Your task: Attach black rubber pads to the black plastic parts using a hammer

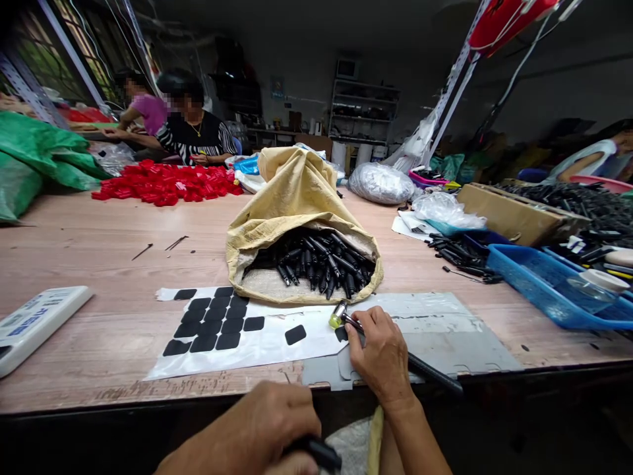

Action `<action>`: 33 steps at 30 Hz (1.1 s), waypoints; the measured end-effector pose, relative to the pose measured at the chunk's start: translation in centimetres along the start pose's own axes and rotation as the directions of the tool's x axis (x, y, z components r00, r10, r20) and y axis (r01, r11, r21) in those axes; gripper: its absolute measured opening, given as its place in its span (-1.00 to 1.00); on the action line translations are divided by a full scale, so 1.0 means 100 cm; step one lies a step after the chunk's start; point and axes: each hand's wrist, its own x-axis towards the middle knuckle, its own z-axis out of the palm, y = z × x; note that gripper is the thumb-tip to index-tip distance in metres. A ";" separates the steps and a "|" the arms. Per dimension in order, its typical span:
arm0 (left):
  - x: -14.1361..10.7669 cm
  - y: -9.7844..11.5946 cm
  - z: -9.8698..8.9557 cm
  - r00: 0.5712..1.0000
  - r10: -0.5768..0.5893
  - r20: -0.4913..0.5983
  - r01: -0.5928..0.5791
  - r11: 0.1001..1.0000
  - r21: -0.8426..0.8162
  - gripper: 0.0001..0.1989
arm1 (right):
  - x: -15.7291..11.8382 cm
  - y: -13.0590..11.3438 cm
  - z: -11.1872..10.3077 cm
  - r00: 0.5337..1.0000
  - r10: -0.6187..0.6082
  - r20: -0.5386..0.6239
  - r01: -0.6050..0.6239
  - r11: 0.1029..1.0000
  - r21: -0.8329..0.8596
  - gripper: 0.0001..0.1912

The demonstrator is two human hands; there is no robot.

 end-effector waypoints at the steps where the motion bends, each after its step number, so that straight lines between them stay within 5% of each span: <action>1: -0.002 0.000 0.012 0.995 -0.014 0.100 0.007 0.998 0.063 -0.90 | 0.000 0.000 0.000 1.000 0.004 0.001 -0.004 1.000 0.001 -0.88; 3: -0.004 -0.005 0.036 0.961 -0.151 0.233 0.108 0.976 0.189 -0.85 | 0.000 0.000 0.000 1.000 0.005 0.002 -0.005 1.000 0.002 -0.88; 6: -0.005 -0.018 0.066 0.869 -0.419 0.264 0.345 0.894 0.285 -0.83 | 0.000 -0.001 -0.001 1.000 0.007 0.004 -0.007 1.000 0.001 -0.88; 10: -0.008 -0.024 0.079 0.780 -0.543 0.313 0.460 0.835 0.303 -0.80 | -0.001 -0.002 -0.002 1.000 0.018 0.014 -0.018 1.000 -0.004 -0.89; 14: -0.008 -0.008 0.048 0.888 -0.300 0.347 0.283 0.954 0.100 -0.79 | -0.001 -0.003 -0.002 1.000 0.019 0.017 -0.019 1.000 -0.011 -0.88; 16: -0.001 -0.002 0.015 0.958 -0.190 0.216 0.221 0.967 -0.126 -0.86 | -0.001 -0.003 -0.001 1.000 0.024 0.013 -0.024 1.000 -0.016 -0.88; 18: 0.016 -0.006 -0.023 0.961 -0.276 0.000 0.267 0.931 -0.248 -0.83 | -0.001 -0.003 -0.001 1.000 0.030 0.006 -0.030 0.999 -0.019 -0.88; 20: 0.038 -0.024 -0.056 0.859 -0.455 -0.232 0.409 0.885 -0.222 -0.74 | -0.001 -0.003 0.000 0.999 0.032 -0.002 -0.032 0.999 -0.018 -0.88; 23: 0.072 -0.068 -0.089 0.529 -0.695 -0.487 0.743 0.657 -0.131 -0.69 | -0.001 -0.001 0.000 0.999 0.033 -0.002 -0.033 0.999 -0.010 -0.87; 25: 0.088 -0.095 -0.099 0.420 -0.742 -0.523 0.827 0.550 -0.117 -0.69 | -0.001 -0.001 -0.001 0.999 0.043 0.008 -0.043 0.999 -0.006 -0.87; 29: 0.098 -0.122 -0.101 0.355 -0.799 -0.486 0.880 0.461 -0.115 -0.64 | -0.001 -0.001 -0.001 0.998 0.065 0.017 -0.065 0.998 -0.004 -0.87; 33: 0.095 -0.123 -0.100 0.352 -0.815 -0.460 0.893 0.440 -0.096 -0.69 | 0.000 -0.002 -0.002 0.997 0.075 0.021 -0.074 0.997 -0.010 -0.87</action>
